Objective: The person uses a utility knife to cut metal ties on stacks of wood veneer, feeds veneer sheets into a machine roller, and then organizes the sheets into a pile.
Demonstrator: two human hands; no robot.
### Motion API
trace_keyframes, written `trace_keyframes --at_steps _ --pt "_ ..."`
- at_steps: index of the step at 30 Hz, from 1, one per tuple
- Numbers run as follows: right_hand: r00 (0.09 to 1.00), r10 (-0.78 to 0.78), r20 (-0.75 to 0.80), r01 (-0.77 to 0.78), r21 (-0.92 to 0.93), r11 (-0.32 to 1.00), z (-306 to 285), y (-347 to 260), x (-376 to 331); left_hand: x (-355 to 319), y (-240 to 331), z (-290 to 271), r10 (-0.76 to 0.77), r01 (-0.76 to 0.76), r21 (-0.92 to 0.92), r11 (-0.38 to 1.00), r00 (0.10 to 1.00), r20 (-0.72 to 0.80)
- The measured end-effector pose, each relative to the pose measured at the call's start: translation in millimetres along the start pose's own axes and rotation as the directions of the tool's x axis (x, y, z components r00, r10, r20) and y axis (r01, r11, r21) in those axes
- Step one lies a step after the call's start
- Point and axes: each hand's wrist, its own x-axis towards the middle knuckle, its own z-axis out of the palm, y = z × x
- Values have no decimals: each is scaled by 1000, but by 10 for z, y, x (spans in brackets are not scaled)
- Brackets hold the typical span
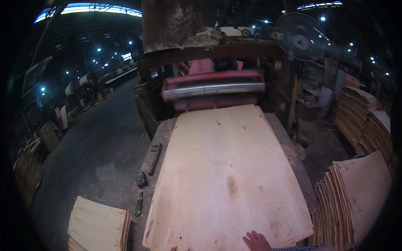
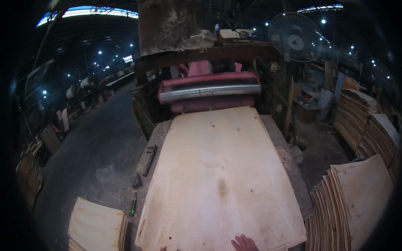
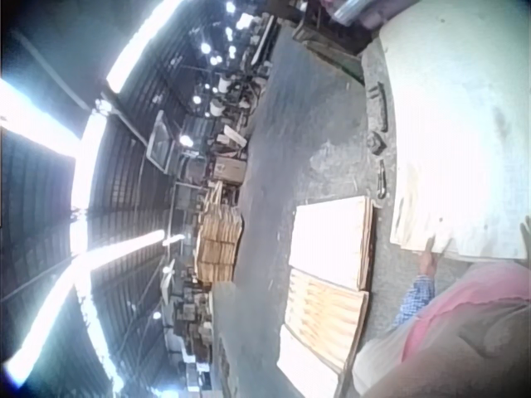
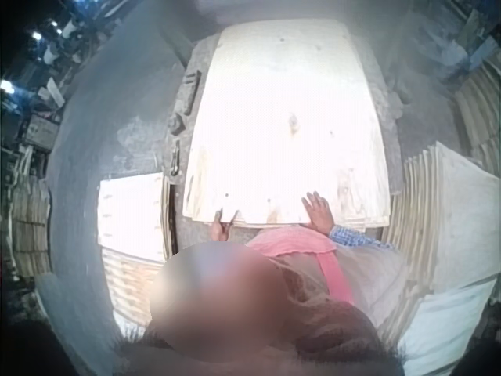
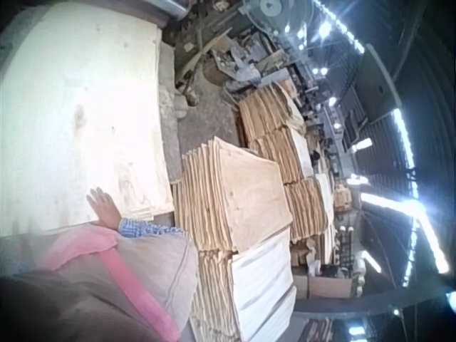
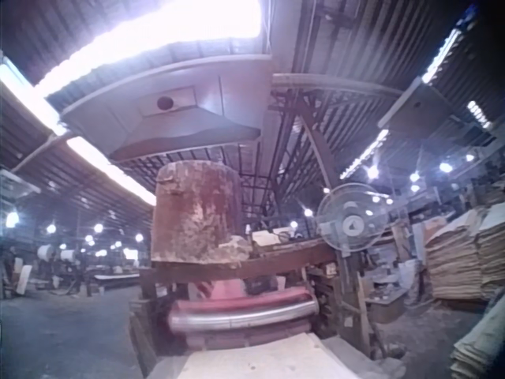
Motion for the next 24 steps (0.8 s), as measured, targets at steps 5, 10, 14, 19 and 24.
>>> trace_keyframes --at_steps 5,10,14,19,24 --pt "999 20 36 -21 23 1000 -52 -16 12 -124 72 167 40 -41 -33 999 998 -48" --pt "1000 9 30 -9 14 1000 -42 -24 9 -105 42 108 40 -41 -40 998 999 -35" --pt "1000 -7 22 7 -12 1000 -13 -2 1 -2 -35 -14 53 -53 -34 998 999 -5" --pt "1000 -7 21 8 -8 1000 -14 -1 4 5 -50 -3 38 -38 -49 998 999 15" --pt "1000 -27 -1 27 -14 1000 9 15 -1 119 -133 -108 58 -54 -59 997 997 59"
